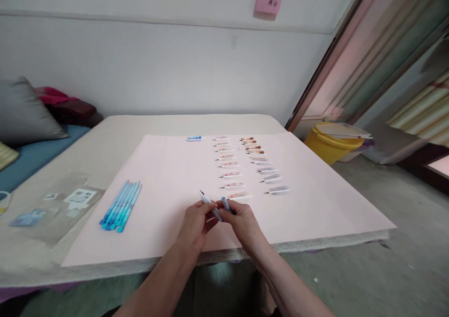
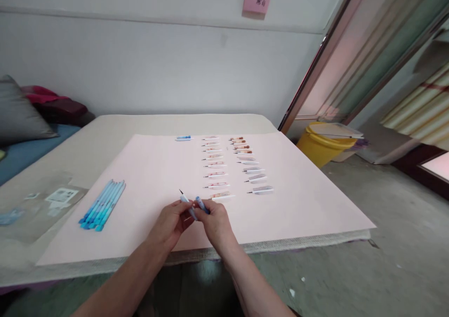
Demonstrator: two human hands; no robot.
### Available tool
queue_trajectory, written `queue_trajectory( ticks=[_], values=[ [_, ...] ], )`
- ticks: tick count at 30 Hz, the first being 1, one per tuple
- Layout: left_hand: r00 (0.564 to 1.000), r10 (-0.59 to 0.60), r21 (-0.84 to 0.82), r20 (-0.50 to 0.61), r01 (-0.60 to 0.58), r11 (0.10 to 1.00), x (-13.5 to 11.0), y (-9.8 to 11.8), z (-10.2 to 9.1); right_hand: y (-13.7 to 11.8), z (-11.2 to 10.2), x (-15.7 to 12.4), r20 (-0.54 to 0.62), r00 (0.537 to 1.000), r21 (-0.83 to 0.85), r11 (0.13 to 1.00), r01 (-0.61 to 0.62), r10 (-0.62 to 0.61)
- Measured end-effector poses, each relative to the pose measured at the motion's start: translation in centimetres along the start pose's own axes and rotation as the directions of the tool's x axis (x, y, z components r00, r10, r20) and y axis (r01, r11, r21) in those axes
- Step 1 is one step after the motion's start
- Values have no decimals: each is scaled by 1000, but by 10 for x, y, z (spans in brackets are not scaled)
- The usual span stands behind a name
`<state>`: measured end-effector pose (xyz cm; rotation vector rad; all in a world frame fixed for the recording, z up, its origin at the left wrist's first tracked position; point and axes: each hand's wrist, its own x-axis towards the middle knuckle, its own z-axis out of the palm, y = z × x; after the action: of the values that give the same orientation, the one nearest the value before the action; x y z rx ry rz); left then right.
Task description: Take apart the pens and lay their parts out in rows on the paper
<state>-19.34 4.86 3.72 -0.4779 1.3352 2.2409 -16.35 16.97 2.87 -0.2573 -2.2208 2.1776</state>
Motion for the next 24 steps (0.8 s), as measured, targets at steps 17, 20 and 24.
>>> queue_trajectory(
  ticks=[17, 20, 24],
  values=[
    [934, 46, -231, -355, -135, 964, 27, 81, -64, -8, -19, 20, 48, 947, 423, 853, -307, 318],
    [940, 6, -229, -342, -90, 969, 28, 80, -68, -10, -14, 20, 102, 925, 440, 817, -373, 367],
    [964, -57, -197, -261, 5, 980, 28, 64, -57, -12, -8, 20, 168, 905, 497, 759, -420, 391]
  ],
)
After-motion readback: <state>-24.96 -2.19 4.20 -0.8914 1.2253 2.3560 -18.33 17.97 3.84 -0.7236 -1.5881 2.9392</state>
